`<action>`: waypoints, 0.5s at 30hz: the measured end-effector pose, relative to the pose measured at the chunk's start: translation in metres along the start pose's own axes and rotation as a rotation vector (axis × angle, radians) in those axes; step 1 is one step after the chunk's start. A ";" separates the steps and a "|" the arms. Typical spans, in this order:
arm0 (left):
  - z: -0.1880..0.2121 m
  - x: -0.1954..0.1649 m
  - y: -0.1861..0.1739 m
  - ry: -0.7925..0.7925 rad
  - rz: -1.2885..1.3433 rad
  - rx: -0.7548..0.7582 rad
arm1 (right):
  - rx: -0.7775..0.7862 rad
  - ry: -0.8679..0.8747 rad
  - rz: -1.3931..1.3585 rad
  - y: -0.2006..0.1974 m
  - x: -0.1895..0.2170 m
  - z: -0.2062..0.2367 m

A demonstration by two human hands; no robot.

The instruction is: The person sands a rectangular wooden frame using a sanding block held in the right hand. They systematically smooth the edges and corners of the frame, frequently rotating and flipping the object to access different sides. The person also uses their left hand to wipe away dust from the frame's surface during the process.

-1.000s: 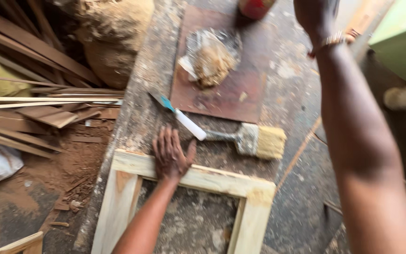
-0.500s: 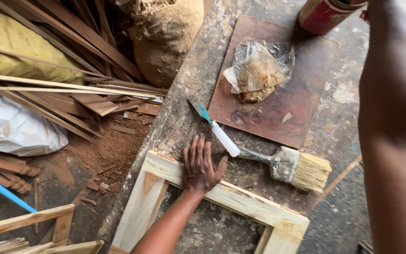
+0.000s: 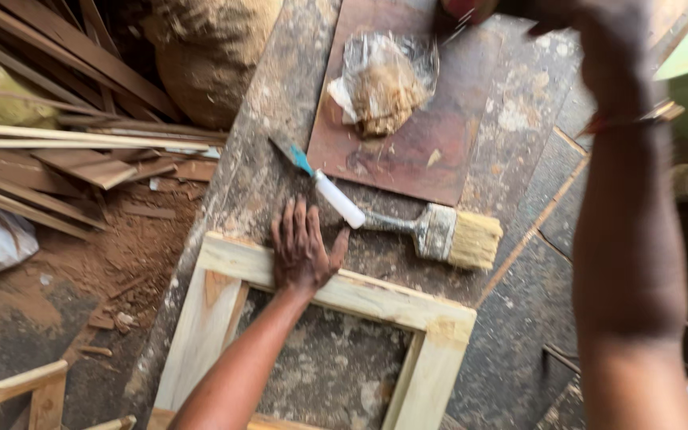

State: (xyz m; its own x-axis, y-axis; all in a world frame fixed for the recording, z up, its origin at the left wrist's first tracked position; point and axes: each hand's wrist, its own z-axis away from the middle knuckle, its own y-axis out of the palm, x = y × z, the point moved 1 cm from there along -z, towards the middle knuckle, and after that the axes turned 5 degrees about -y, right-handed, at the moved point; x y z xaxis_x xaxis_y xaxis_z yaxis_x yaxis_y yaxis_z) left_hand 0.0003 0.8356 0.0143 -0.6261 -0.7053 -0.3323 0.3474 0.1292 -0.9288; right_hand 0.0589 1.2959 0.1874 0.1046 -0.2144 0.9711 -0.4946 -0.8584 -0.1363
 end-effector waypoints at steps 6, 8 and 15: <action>0.006 0.002 0.000 -0.007 0.004 -0.004 | 0.033 0.122 0.354 0.101 -0.041 0.059; 0.005 0.004 0.003 0.004 -0.016 0.000 | 0.055 0.057 0.397 0.115 -0.044 0.068; 0.006 0.012 0.017 0.012 -0.057 0.007 | 0.003 -0.124 0.468 0.121 -0.038 0.081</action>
State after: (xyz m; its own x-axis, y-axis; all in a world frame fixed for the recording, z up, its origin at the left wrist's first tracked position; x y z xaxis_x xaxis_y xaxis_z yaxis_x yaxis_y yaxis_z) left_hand 0.0031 0.8255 -0.0040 -0.6533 -0.7031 -0.2807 0.3159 0.0838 -0.9451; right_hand 0.0649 1.1627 0.1184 -0.0262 -0.6321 0.7745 -0.5105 -0.6576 -0.5540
